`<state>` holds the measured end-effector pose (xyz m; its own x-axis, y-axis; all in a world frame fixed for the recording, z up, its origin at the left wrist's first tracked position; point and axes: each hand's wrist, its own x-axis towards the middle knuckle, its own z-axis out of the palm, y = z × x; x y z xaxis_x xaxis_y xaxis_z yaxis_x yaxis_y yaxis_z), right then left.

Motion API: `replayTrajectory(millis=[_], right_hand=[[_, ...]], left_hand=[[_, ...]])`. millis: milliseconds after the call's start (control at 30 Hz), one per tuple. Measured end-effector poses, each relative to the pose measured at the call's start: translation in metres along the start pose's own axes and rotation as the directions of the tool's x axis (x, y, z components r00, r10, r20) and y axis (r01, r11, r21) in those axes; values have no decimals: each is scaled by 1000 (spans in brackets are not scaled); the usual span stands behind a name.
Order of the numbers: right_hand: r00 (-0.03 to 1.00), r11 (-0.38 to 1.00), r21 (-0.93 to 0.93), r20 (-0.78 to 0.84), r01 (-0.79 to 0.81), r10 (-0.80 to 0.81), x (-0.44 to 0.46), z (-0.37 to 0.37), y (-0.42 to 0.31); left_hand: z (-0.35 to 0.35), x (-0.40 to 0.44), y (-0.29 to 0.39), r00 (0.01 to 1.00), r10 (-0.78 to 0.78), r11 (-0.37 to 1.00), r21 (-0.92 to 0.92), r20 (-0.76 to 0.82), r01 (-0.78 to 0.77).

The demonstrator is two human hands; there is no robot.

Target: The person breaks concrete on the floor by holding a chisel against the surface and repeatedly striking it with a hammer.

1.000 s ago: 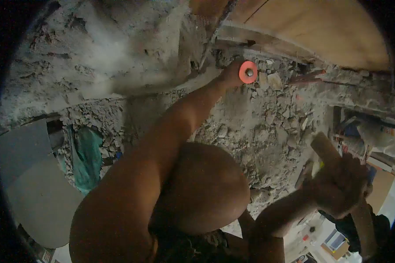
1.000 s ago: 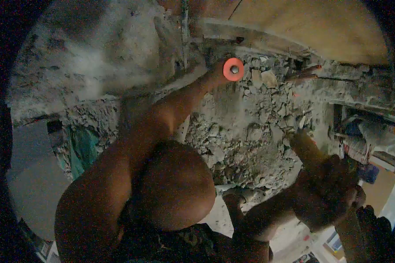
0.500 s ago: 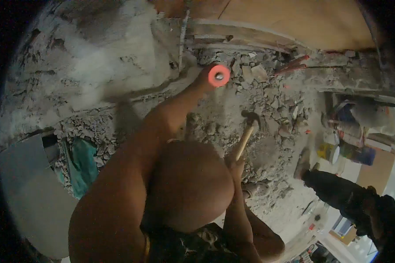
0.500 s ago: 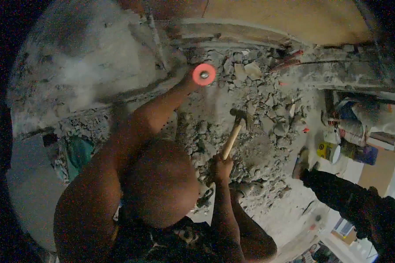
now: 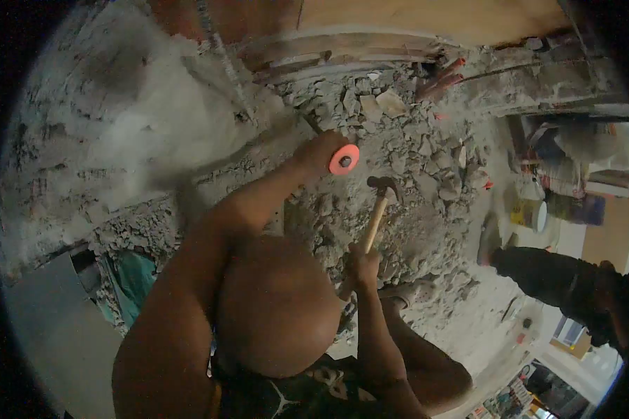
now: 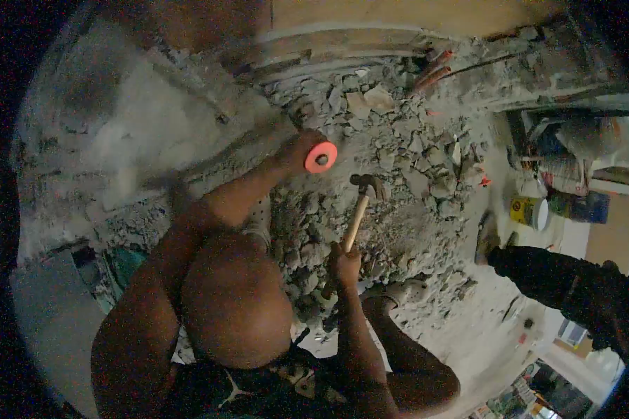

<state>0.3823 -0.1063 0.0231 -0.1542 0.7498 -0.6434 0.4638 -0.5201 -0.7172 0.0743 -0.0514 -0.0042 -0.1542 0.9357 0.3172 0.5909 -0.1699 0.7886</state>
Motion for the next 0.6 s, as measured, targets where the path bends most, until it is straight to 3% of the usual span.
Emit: replayTrajectory(millis=[33, 167, 267, 333, 467, 533, 567, 600], right_hand=[[998, 998, -17, -10, 57, -57, -4, 1, -6], [999, 997, -63, 18, 40, -39, -8, -3, -16], [993, 979, -169, 46, 118, -112, 4, -8, -2], [995, 997, 14, 54, 80, -81, -12, -4, -25], [997, 1000, 4, 68, 26, -26, -19, -11, -37], [975, 975, -2, 29, 222, -222, -16, -20, -32], [966, 961, 105, 0, 256, -257, -28, -21, -51], [957, 935, 210, -32, 287, -287, -44, -22, -79]], left_hand=[[2, 1, 11, 1000, -18, 997, 81, 18, 16], [25, -11, 21, 996, 83, 994, 67, 33, -85], [20, -16, 25, 991, 105, 991, 72, 80, -111], [22, -19, 25, 994, -16, 1000, 18, 107, 15], [20, -14, 22, 1000, 12, 986, -168, -1, -12], [3, -3, 39, 978, -185, 974, -111, 100, 196], [5, 0, 36, 977, -190, 973, -111, 95, 201], [9, 5, 29, 979, -175, 984, 1, 109, 176]])
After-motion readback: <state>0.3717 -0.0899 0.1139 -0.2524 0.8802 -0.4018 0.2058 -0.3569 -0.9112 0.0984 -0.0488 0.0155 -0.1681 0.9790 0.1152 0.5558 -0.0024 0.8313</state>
